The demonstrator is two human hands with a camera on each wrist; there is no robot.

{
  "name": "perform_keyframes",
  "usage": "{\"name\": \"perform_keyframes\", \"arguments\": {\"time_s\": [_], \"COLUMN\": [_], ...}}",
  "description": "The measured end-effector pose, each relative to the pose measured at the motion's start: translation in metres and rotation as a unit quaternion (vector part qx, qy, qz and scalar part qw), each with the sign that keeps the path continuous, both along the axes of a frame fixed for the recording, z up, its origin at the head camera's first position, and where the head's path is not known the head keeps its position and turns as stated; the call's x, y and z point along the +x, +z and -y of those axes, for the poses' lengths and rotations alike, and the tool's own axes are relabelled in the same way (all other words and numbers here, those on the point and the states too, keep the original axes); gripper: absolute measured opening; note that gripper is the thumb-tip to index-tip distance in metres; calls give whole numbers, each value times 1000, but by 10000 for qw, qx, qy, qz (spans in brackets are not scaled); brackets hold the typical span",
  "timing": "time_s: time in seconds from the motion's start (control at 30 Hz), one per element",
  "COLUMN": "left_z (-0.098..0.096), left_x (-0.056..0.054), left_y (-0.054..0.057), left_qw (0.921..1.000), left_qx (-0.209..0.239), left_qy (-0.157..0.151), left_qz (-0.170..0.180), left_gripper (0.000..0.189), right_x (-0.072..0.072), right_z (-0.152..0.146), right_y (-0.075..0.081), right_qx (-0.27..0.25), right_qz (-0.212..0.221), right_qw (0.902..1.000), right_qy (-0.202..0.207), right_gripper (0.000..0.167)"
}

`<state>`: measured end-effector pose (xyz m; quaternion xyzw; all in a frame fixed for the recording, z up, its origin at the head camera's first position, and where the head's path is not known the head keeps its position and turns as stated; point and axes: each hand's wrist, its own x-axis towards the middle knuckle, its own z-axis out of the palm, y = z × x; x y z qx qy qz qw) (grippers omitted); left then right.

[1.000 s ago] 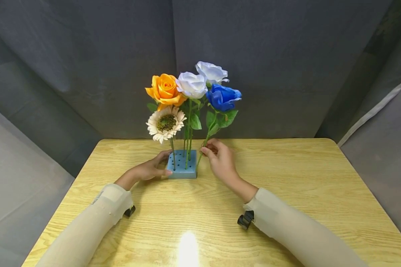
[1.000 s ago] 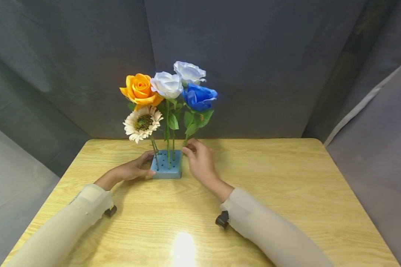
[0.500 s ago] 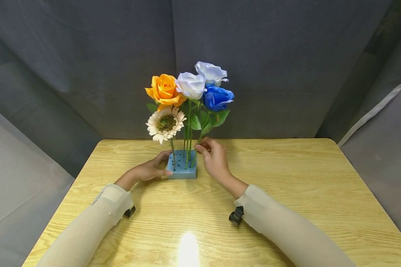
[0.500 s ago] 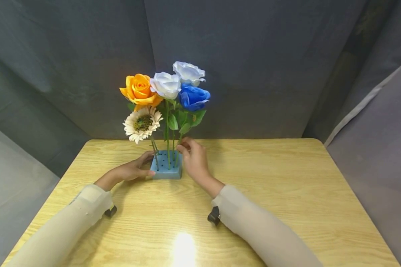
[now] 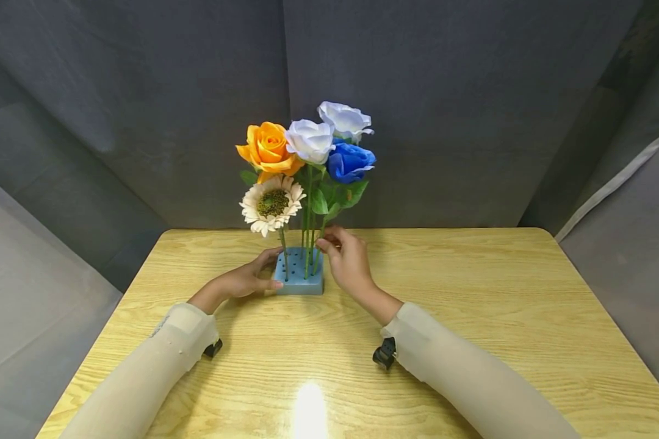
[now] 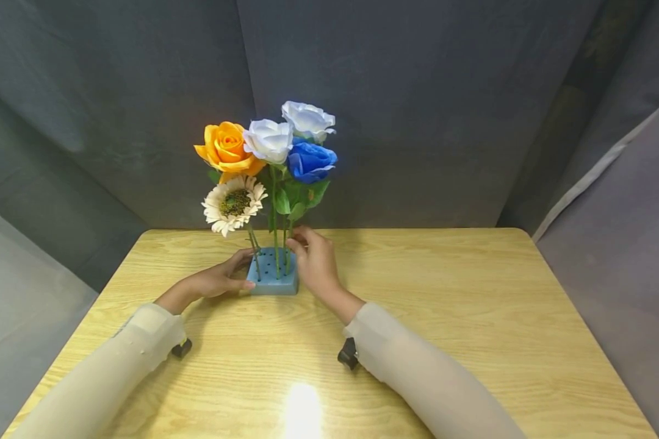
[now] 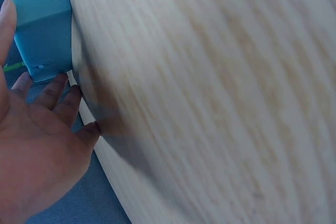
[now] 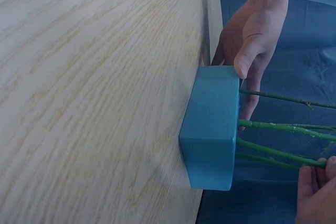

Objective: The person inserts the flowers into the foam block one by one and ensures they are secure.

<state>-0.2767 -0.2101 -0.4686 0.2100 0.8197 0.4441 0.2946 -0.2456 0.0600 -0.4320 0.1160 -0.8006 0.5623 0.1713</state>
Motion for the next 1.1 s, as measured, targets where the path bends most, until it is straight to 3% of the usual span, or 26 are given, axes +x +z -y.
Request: {"name": "perform_keyframes", "arguments": {"time_s": [0.33, 1.1], "left_z": [-1, 1], "left_x": [1, -5], "left_y": [1, -3], "left_qw": [10000, 10000], "left_qx": [16, 64], "left_qy": [1, 53], "left_qz": [-15, 44], "left_gripper": [90, 91], "right_x": [0, -5], "right_z": [0, 6], "right_y": [-1, -12], "right_qx": [241, 163], "right_qz": [-125, -147], "right_qw": [9996, 9994], "right_qy": [80, 260], "right_gripper": [7, 12]}}
